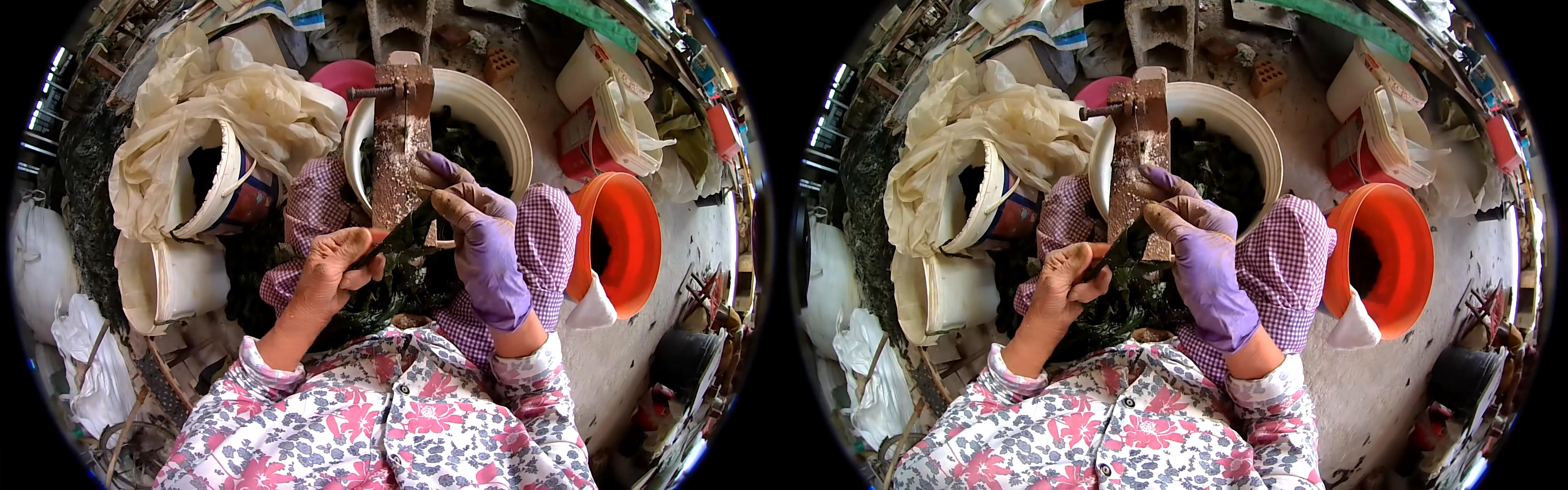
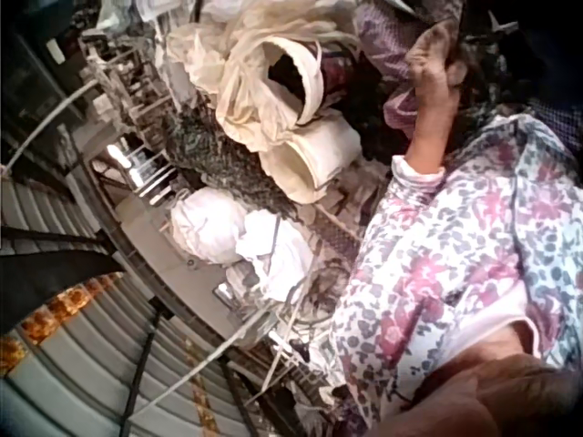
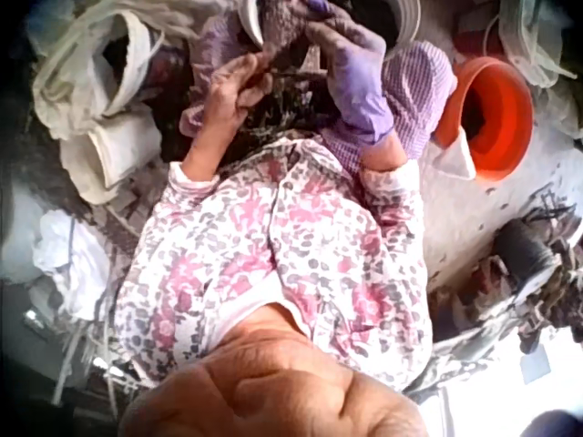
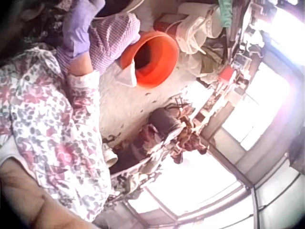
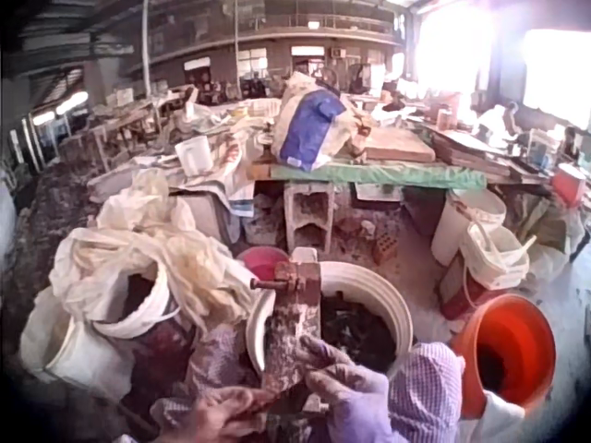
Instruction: The person sits and uses a manual guillotine-style cutter to slice large sheets of dark green seaweed into smaller pieces. They repeatedly pick up the seaweed, position it on the cutter, and press down the lever to cut it, dropping the pieces into a white bucket below.
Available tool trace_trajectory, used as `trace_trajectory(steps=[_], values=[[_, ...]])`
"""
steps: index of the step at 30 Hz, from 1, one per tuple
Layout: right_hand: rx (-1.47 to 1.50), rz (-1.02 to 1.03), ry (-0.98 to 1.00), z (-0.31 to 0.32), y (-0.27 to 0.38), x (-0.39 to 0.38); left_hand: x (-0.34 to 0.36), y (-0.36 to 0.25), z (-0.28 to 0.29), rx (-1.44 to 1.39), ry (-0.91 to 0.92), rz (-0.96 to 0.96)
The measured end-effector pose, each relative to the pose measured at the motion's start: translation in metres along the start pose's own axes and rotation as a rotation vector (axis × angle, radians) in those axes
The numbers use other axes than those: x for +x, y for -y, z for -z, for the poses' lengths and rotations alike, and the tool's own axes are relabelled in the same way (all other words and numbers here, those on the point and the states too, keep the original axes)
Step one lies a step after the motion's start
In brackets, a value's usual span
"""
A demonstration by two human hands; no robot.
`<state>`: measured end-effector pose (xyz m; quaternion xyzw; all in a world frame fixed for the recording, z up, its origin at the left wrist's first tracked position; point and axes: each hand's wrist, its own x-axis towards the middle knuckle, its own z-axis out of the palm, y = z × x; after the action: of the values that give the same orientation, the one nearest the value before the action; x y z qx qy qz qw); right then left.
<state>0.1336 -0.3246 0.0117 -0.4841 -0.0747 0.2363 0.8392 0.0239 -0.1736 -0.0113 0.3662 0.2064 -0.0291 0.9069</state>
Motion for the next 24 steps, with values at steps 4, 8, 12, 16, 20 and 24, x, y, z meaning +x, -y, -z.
trace_trajectory(steps=[4,8,12,16,20,24], values=[[0.111,0.002,0.026,0.016,0.012,-0.003,-0.003,-0.014,0.001,0.658,-0.015,-0.059],[-0.363,0.130,0.100,0.037,0.034,-0.001,-0.004,-0.030,-0.011,1.050,0.075,-0.401],[-0.499,-0.180,0.427,0.035,0.022,-0.018,0.001,-0.038,-0.027,1.253,0.226,-0.674],[-0.715,-0.349,0.521,0.022,0.013,-0.027,-0.002,-0.039,-0.030,1.341,0.276,-0.759],[-1.009,0.069,0.589,0.036,-0.005,-0.030,-0.001,-0.046,-0.024,1.487,0.371,-0.745],[-1.329,0.430,0.530,0.046,-0.010,-0.032,0.013,-0.048,0.004,1.543,0.424,-0.750]])
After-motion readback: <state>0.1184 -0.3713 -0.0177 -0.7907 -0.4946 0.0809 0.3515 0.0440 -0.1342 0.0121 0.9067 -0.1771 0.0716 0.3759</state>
